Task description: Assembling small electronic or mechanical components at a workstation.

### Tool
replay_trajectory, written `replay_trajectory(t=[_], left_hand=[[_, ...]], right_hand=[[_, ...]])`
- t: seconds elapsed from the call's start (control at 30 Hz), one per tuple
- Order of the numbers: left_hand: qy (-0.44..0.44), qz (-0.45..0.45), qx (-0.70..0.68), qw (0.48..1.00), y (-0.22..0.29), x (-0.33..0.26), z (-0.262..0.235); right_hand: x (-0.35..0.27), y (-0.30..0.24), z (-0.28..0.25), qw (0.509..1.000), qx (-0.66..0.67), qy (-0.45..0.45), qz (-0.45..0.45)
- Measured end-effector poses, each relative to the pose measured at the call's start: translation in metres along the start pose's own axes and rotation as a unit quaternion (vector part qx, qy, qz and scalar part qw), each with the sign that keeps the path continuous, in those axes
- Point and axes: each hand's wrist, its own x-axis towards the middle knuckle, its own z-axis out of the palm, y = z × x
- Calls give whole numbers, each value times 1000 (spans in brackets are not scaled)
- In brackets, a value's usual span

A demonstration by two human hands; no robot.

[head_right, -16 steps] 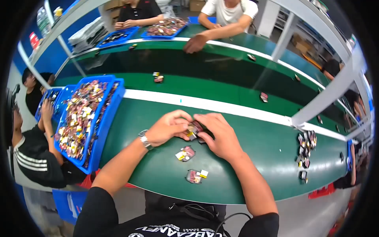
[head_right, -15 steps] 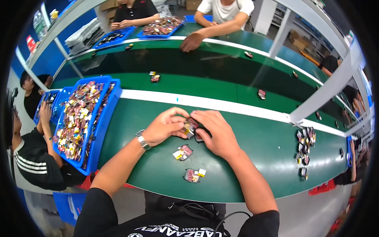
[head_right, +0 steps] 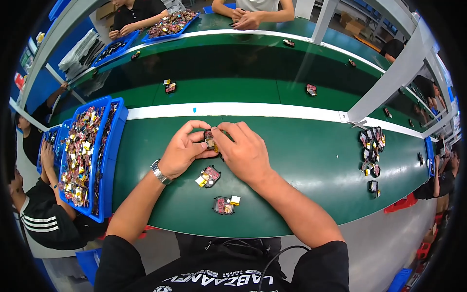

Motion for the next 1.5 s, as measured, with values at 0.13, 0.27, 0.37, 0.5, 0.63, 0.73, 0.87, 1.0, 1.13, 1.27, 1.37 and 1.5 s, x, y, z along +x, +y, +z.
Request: replay_trajectory(t=[0.13,0.27,0.37,0.5,0.63,0.73,0.87,1.0,1.13,1.27,1.37,1.5], left_hand=[[14,3,10,1000,-1,0,2],[11,7,35,999,-1,0,0],[5,14,49,999,0,0,0],[-8,34,49,998,-1,0,-1],[-4,27,62,998,1,0,1],[-12,37,79,996,-1,0,-1],[-15,33,69,997,0,0,-2],[-12,4,65,998,2,0,0],[-18,20,76,997,-1,-1,-1],[-25,21,75,997,-1,0,-2],[-29,28,48,998,-4,0,-5],[-39,43,23,998,-9,1,-11]], right_hand=[[3,4,-2,1000,5,-8,-29],[7,4,-3,997,76,-15,13],[6,8,-4,991,126,-49,22],[8,3,-6,983,148,-95,56],[6,3,-7,983,134,-107,59],[6,5,-5,985,124,-95,79],[7,7,-7,983,143,-97,63],[9,14,-15,969,201,-142,36],[7,12,-13,937,275,-193,93],[5,12,-12,940,279,-176,89],[1,9,-7,961,236,-121,83],[1,1,-5,964,235,-81,94]])
